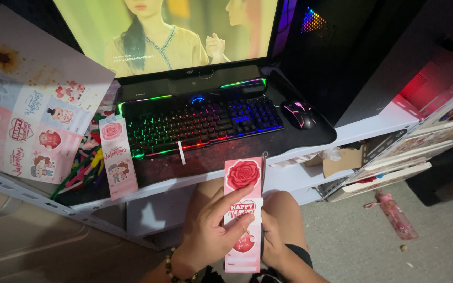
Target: Cutting out printed Valentine's Day themed strips from a sheet of paper using scissors at a desk.
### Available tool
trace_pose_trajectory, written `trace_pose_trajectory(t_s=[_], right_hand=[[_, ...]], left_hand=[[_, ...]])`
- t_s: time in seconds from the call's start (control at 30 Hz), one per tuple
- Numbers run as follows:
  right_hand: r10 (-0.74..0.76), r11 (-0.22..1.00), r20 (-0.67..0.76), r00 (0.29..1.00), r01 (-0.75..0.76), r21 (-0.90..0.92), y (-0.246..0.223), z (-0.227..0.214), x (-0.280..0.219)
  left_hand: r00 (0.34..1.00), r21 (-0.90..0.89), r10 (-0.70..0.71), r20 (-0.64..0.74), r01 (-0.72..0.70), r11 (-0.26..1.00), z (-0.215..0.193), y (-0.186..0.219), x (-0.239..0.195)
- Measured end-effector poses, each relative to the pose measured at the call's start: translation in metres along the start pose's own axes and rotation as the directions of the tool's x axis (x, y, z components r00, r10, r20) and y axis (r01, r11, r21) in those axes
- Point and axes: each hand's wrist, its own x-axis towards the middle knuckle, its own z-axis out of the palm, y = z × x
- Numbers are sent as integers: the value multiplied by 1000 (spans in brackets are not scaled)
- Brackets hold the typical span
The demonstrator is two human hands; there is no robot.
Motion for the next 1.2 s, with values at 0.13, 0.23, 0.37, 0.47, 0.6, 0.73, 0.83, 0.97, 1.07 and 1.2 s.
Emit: trace_pose_trajectory(t_s=[0.13,0.23,0.37,0.47,0.6,0.73,0.83,0.97,1.07,1.2], right_hand=[[5,1000,-7,1000,-5,-4,3,1,-1],[8,1000,-14,1000,-8,-8,4,-1,0],[32,999,-17,999,-32,13,14,-6,-5],[56,995,28,998,-58,80,16,-7,-10],[78,981,64,995,-88,175,9,-1,-8],[145,929,-32,989,-125,349,-17,-6,19],[237,854,-208,949,-306,-422,-72,-11,57],[190,981,-270,944,-194,14,-55,-8,81],[163,986,-310,937,-167,14,-47,-8,96],[54,997,-495,867,-17,79,-31,-14,114]], left_hand=[[1000,-4,13,-21,-13,1000,0,-3,0],[998,26,48,-37,-47,999,-3,-3,3],[991,223,87,-104,-63,973,-5,-7,4],[990,167,68,-126,-47,985,-5,-9,4],[991,29,38,-127,-35,999,-3,-16,3],[992,18,-42,-116,45,999,-1,-20,1],[986,-124,-141,-84,130,984,1,-19,3],[990,-177,-124,-69,110,978,3,-24,1],[988,-295,-133,-85,102,950,6,-40,-4],[977,-452,-199,-76,144,880,0,-46,-3]])
